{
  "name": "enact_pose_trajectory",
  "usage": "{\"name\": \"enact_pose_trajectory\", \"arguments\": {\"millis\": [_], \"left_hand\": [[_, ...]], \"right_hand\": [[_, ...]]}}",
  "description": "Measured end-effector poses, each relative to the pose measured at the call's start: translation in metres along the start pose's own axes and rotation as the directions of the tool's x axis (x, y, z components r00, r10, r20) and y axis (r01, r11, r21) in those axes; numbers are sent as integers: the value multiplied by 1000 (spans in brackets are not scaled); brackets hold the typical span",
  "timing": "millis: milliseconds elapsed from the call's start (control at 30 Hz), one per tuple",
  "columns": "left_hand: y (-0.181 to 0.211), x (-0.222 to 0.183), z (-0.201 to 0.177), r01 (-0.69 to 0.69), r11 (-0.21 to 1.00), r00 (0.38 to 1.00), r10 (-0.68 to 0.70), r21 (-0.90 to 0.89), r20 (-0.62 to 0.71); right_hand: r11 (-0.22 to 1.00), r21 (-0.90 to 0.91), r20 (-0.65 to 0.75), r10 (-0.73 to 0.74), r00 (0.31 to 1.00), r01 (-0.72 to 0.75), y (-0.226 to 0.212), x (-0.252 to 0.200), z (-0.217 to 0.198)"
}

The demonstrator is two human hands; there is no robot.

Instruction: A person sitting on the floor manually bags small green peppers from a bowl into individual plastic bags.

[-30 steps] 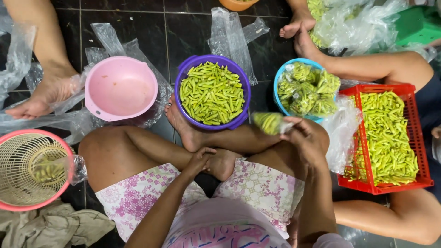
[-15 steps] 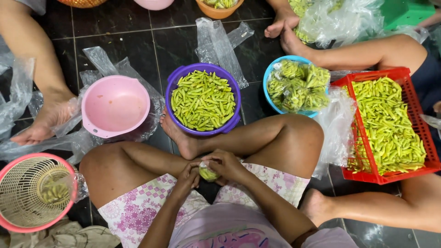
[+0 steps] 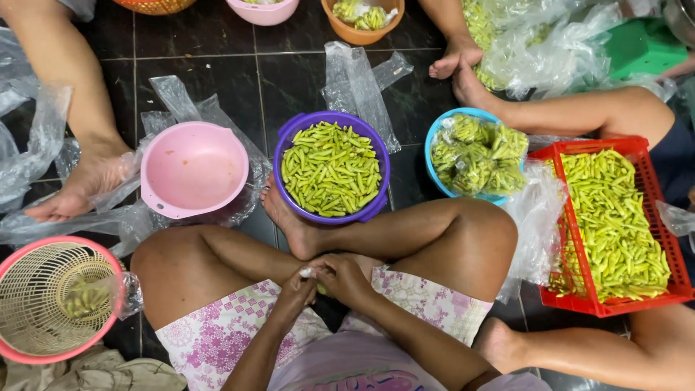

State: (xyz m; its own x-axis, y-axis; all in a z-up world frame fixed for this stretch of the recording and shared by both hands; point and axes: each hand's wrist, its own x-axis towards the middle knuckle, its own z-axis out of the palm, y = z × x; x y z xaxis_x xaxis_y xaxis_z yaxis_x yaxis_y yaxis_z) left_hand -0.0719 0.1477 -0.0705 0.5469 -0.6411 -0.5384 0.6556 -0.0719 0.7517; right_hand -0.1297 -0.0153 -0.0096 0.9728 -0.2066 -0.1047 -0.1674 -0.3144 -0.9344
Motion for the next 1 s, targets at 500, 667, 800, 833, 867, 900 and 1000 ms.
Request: {"name": "enact_pose_trajectory", "arguments": {"millis": [500, 667, 800, 833, 867, 900, 1000], "left_hand": [[-42, 18, -14, -120, 917, 993, 118, 379, 28], [-91, 42, -45, 71, 988, 994, -58, 136, -95], [-82, 32, -44, 42, 980, 997, -27, 192, -78], [-71, 29, -39, 73, 977, 993, -53, 199, -103], [-61, 26, -34, 104, 973, 989, -79, 205, -127], [-93, 33, -49, 100, 975, 989, -75, 197, -128], [-174, 60, -81, 53, 942, 999, -53, 333, -9]], "right_hand": [[911, 359, 305, 92, 948, -204, -96, -31, -60], [800, 531, 291, 136, 947, -278, -69, -4, -53], [988, 52, 355, 120, 927, -147, -69, 2, -47], [996, -53, 353, 81, 932, -66, -54, 1, -41], [987, -157, 355, 41, 934, 17, -40, 0, -35], [986, -163, 361, 41, 932, 20, -41, -1, -29], [994, -42, 275, -89, 957, 105, -49, -2, -14]]}}
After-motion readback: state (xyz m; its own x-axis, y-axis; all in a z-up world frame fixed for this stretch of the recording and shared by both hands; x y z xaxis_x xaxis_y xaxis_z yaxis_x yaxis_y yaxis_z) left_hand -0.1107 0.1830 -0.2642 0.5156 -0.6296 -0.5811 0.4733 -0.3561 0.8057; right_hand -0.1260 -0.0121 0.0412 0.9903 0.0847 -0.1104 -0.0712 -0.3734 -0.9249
